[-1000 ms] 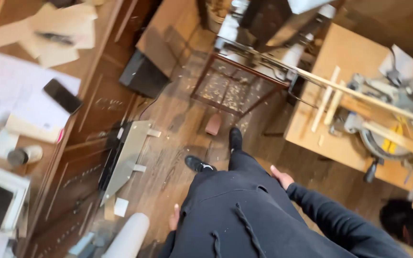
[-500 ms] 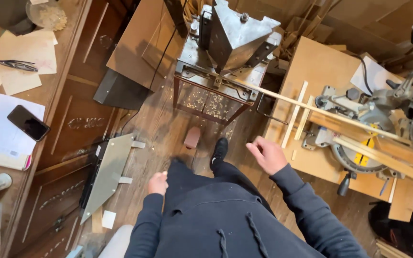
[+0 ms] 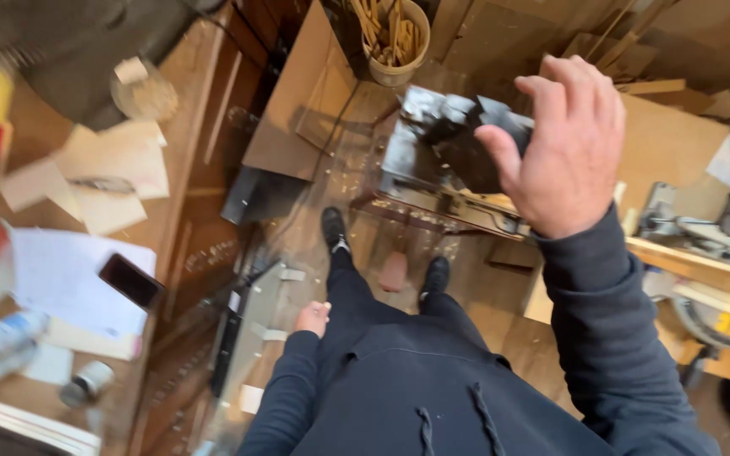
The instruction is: Measuring, cutting, and assembling wooden frame components in a workshop setting.
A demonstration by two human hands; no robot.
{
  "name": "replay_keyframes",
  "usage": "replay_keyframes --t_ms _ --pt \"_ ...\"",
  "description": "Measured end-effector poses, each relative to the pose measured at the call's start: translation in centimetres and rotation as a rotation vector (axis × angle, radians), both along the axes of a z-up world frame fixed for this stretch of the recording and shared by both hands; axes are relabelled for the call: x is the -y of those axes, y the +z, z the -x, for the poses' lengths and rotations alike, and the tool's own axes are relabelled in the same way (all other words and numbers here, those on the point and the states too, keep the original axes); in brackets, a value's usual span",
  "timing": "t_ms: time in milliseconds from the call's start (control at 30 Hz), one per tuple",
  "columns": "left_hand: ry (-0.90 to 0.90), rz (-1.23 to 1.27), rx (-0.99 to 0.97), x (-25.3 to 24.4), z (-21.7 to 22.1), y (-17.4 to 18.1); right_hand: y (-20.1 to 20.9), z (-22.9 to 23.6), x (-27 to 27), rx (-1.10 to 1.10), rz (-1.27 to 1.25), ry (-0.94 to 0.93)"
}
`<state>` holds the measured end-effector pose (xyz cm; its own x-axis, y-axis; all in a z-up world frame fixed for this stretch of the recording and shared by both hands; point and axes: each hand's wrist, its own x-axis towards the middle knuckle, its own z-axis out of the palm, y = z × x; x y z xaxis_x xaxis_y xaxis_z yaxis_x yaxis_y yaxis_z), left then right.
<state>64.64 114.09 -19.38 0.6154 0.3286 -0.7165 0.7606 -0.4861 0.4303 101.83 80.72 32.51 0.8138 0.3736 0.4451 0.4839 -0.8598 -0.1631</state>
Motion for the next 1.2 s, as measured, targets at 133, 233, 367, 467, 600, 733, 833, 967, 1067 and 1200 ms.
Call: replay_keyframes --t_ms 133,233,367,467,600,733,833,967,1067,1200 --pt "-0.075 0.045 -0.075 -7.8 -4.7 -0.8 -4.1 -2.7 -1.9 -0.172 0.085 -0.227" --pt "-0.091 0.115 -0.111 -14.3 -9.4 -1.8 -4.1 -3.6 -3.7 -0.303 0.092 -0.393" --pt "-0.124 0.185 -0.134 -18.7 -13.8 -1.6 -4.0 -3.8 -4.0 -0.326 0.108 -0.433" --pt "-0.110 0.198 -0.144 -19.7 -17.2 -1.6 -4.3 -4.0 -4.0 -0.342 0.114 -0.448" --pt "-0.172 0.246 -0.143 -18.8 -18.6 -2.7 -4.3 -3.9 -4.1 -0.363 0.101 -0.460" --pt "-0.259 0.272 -0.164 -16.5 -21.4 -2.1 -4.5 -3.8 -3.7 -0.338 0.072 -0.476" --pt "-0.409 0.153 -0.021 -15.2 -22.4 -1.8 -4.7 -3.3 -3.3 -0.293 0.056 -0.448" --pt "-0.555 -0.035 0.082 -13.5 -24.2 2.9 -5.0 -3.0 -2.9 -0.215 0.050 -0.399" --pt "-0.624 -0.075 0.081 -12.6 -24.8 6.0 -5.4 -2.9 -2.3 -0.166 0.063 -0.378" --pt "-0.663 -0.111 0.118 -13.0 -21.8 6.1 -5.5 -2.5 -2.4 -0.103 0.082 -0.353"
